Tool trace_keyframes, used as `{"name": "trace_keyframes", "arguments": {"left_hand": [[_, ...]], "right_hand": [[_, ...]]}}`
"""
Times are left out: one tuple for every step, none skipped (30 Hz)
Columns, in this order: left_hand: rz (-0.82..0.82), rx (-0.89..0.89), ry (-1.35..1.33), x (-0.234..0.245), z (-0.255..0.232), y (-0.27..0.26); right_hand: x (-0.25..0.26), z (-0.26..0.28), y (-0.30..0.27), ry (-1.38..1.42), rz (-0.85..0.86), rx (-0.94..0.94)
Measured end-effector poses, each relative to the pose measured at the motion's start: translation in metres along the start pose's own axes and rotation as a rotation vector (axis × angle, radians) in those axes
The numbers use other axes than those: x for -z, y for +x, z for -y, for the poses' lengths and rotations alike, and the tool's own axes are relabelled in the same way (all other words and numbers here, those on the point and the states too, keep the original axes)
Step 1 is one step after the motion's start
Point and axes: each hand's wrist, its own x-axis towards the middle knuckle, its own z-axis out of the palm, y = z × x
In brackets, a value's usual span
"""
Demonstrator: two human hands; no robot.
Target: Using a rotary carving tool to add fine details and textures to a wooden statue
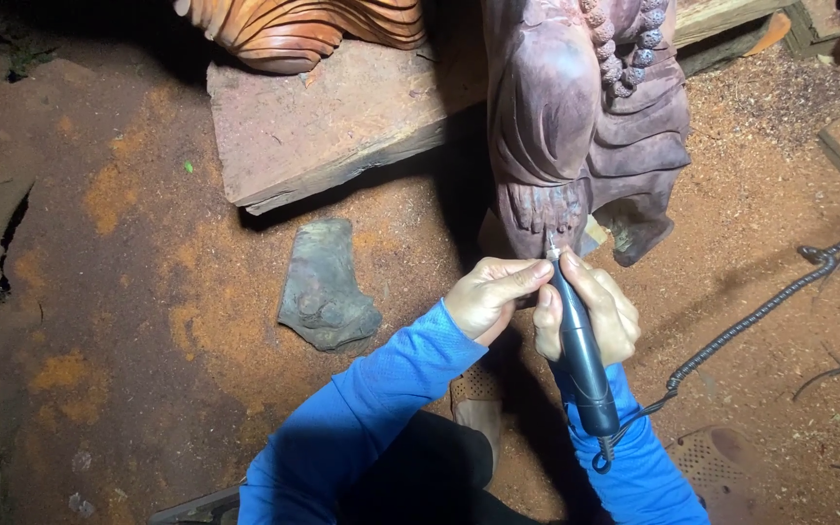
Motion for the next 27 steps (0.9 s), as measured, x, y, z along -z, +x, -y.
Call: {"name": "trace_keyframes", "arguments": {"left_hand": [[-0.008,-0.002,-0.013,-0.002,-0.001,0.000],[-0.015,-0.005,-0.025,-0.004,-0.002,-0.001],[-0.016,-0.006,-0.025,-0.005,-0.003,-0.001],[-0.009,-0.007,-0.015,-0.006,-0.003,-0.001],[-0.003,-0.009,-0.005,-0.007,-0.004,-0.002],[-0.004,-0.011,-0.004,-0.006,-0.003,-0.002],[-0.006,-0.010,-0.006,-0.005,-0.002,-0.002],[-0.008,-0.008,-0.007,-0.004,0.000,-0.002],[-0.007,-0.008,-0.006,-0.003,0.000,-0.001],[-0.010,-0.014,-0.003,-0.001,0.000,-0.001],[-0.011,-0.016,0.001,0.000,0.001,0.000],[-0.008,-0.014,0.002,-0.001,0.001,0.000],[-0.009,-0.009,-0.002,-0.002,0.001,0.000],[-0.009,-0.004,-0.006,-0.002,0.000,0.000],[-0.010,-0.002,-0.004,-0.002,0.000,0.000],[-0.011,-0.003,0.006,-0.003,0.000,0.000],[-0.014,-0.005,0.016,-0.003,0.000,0.000],[-0.015,-0.004,0.020,-0.004,-0.002,-0.001],[-0.015,0.007,0.025,-0.006,-0.003,-0.002],[-0.016,0.018,0.031,-0.008,-0.005,-0.002],[-0.016,0.017,0.033,-0.008,-0.005,-0.003],[-0.016,0.015,0.042,-0.009,-0.005,-0.003],[-0.014,0.012,0.052,-0.009,-0.005,-0.003],[-0.014,0.010,0.053,-0.007,-0.003,-0.002],[-0.014,0.014,0.042,-0.004,-0.002,-0.002],[-0.014,0.019,0.031,-0.002,0.000,-0.001],[-0.017,0.024,0.047,-0.002,-0.001,-0.002]], "right_hand": [[0.000,0.000,0.001,0.003,0.004,-0.010],[0.001,0.001,0.003,0.006,0.008,-0.019],[0.000,-0.001,0.001,0.008,0.008,-0.019],[0.000,-0.003,0.000,0.017,-0.003,-0.010],[0.000,-0.004,-0.001,0.028,-0.014,0.001],[0.001,-0.005,-0.002,0.030,-0.014,0.001],[0.002,-0.005,-0.004,0.030,-0.008,0.000],[0.003,-0.006,-0.005,0.029,-0.003,-0.001],[0.002,-0.006,-0.004,0.029,-0.004,0.000],[0.001,-0.007,-0.004,0.030,-0.006,0.005],[0.000,-0.007,-0.004,0.028,-0.011,0.009],[0.000,-0.009,-0.004,0.026,-0.013,0.010],[0.000,-0.010,-0.005,0.035,-0.022,0.007],[0.000,-0.010,-0.006,0.045,-0.031,0.004],[0.001,-0.010,-0.006,0.044,-0.033,0.003],[0.001,-0.009,-0.005,0.049,-0.028,0.009],[0.001,-0.008,-0.005,0.055,-0.023,0.015],[0.001,-0.007,-0.004,0.057,-0.026,0.013],[0.000,-0.007,-0.003,0.063,-0.030,0.022],[0.000,-0.006,-0.002,0.069,-0.035,0.031],[0.000,-0.005,-0.001,0.070,-0.036,0.031],[0.000,-0.004,-0.001,0.066,-0.032,0.027],[0.000,-0.004,0.000,0.063,-0.028,0.025],[0.001,-0.005,0.000,0.064,-0.029,0.026],[0.000,-0.006,-0.001,0.071,-0.030,0.023],[0.000,-0.007,-0.002,0.079,-0.030,0.019],[0.000,-0.007,0.001,0.083,-0.045,0.012]]}}
